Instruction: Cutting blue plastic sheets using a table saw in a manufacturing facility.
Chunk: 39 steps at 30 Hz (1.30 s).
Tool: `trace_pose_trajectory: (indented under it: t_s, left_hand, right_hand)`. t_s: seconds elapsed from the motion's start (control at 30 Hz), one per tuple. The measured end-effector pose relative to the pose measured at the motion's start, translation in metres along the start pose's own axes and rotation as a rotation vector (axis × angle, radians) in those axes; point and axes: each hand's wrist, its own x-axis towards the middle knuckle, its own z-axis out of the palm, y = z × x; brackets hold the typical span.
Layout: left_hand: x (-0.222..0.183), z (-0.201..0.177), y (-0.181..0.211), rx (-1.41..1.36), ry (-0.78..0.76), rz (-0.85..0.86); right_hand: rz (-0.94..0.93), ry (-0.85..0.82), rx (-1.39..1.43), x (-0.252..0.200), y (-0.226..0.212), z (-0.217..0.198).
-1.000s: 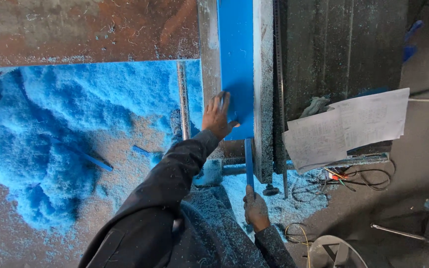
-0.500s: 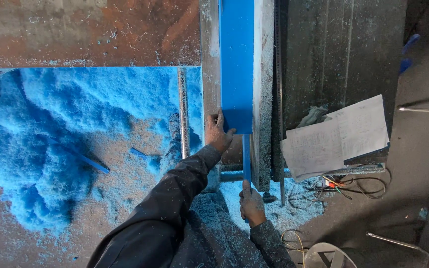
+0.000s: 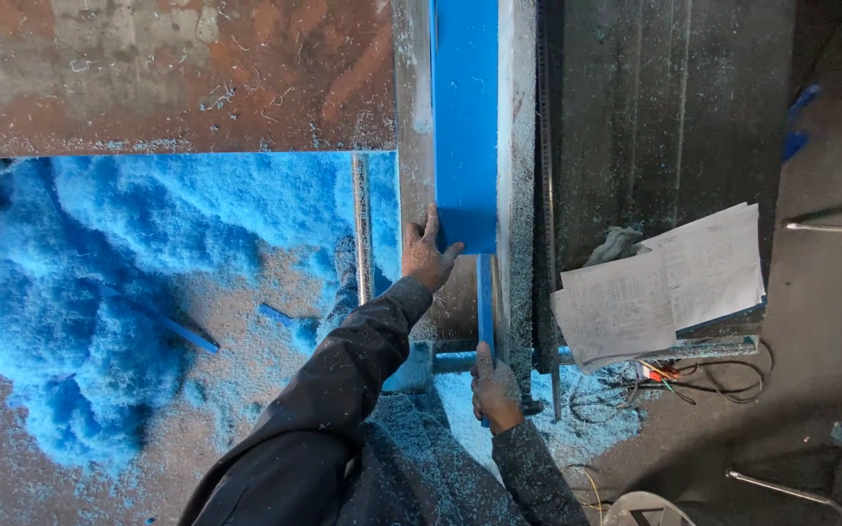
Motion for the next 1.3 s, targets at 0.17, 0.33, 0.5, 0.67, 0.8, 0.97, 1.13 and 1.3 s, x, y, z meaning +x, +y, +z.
trace_pose_trajectory:
  t_s: [0.17,0.33,0.5,0.67,0.8,0.97,1.13,1.3]
  left_hand:
    - [0.007,0.001,0.003,0.005,0.004,-0.016]
    - [0.000,0.011,-0.005,-0.049,0.051,0.004]
    - [-0.016,0.004,-0.011,-0.081,-0.025,0.000]
    - [-0.039,-0.021,-0.012,-0.107,-0.016,0.112]
    - [-0.058,-0.042,-0.023,-0.053,-0.089,0.115]
    - [-0.082,-0.088,-0.012,-0.051,-0.078,0.131]
    - [-0.090,-0.145,0.010,-0.046,-0.001,0.163]
    - [-0.081,-0.208,0.047,-0.115,0.130,0.211]
  right_hand:
    - [-0.040,0.002,-0.040,0.012,-0.010,0.002]
    - [-0.079,-0.015,-0.045,0.023,-0.025,0.007]
    - [-0.019,0.014,-0.028,0.033,-0.038,0.016]
    - [-0.037,-0.015,-0.004,0.034,-0.062,0.020]
    - [-0.071,0.024,-0.063,0.041,-0.074,0.025]
    - [-0.070,0.074,-0.039,0.056,-0.080,0.031]
    - [-0.081,0.026,0.001,0.061,-0.100,0.036]
    - [-0.014,0.057,-0.066,0.070,-0.122,0.044]
